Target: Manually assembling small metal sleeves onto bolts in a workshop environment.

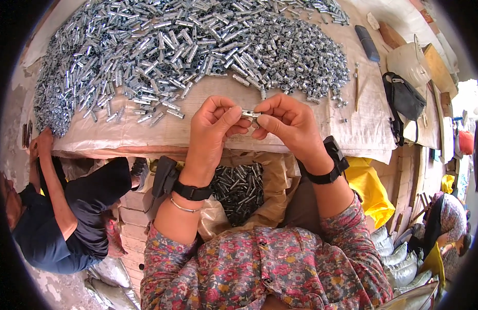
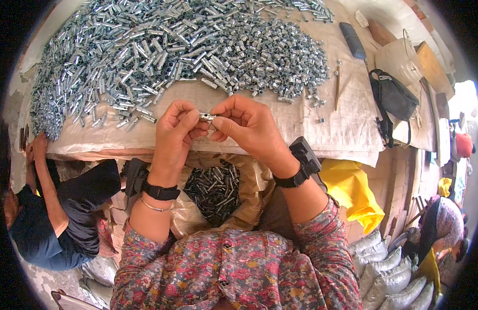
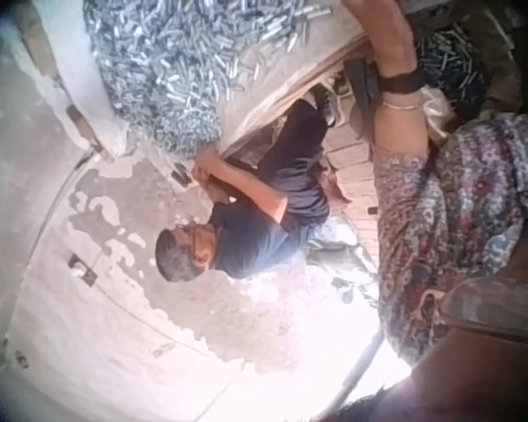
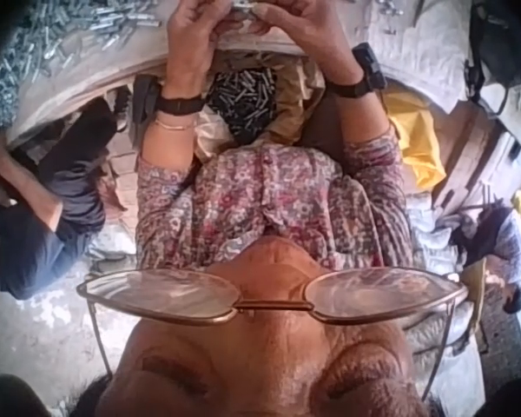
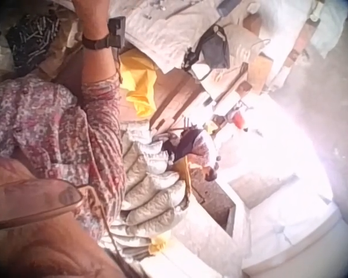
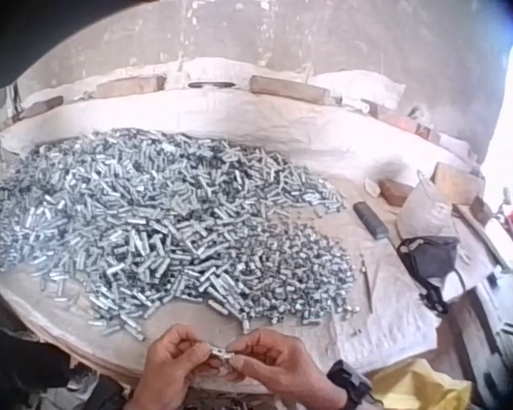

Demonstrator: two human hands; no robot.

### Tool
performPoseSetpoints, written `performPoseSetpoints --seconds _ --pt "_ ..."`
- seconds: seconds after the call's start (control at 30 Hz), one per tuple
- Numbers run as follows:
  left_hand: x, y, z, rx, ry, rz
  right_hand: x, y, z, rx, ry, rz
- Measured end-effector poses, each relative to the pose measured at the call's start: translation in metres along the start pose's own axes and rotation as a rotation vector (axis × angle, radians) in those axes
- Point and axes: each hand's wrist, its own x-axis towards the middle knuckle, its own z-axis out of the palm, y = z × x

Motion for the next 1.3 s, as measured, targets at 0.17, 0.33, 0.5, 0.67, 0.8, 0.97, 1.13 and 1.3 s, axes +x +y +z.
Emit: performPoseSetpoints --seconds 0.17,0.33,0.5,0.67,0.8,0.97,1.13,1.3 --pt "-0.002 0.000 0.001 -0.004 -0.037 -0.017 0.000 0.000 -0.002 0.009 0.005 0.024" --pt "-0.001 -0.001 0.001 0.143 -0.060 0.015 0.000 0.001 -0.005 -0.017 0.018 0.007" --pt "-0.003 0.001 0.004 0.176 -0.045 -0.004 -0.001 0.003 -0.006 -0.132 0.020 -0.022" --pt "-0.005 0.001 0.002 0.174 -0.075 -0.030 0.002 0.001 -0.018 0.045 -0.117 0.093" --pt "-0.007 0.003 0.000 0.088 -0.154 -0.139 0.003 0.012 -0.022 0.245 -0.266 0.149" --pt "-0.010 0.009 0.001 0.062 -0.210 -0.263 0.002 0.006 -0.012 0.281 -0.251 0.163" --pt "-0.013 0.023 -0.003 0.526 -0.089 -0.097 0.016 0.020 -0.029 -0.882 -0.013 -0.305" --pt "-0.025 0.021 0.003 0.783 -0.407 0.053 0.020 0.031 -0.014 -1.309 -0.007 -0.372"
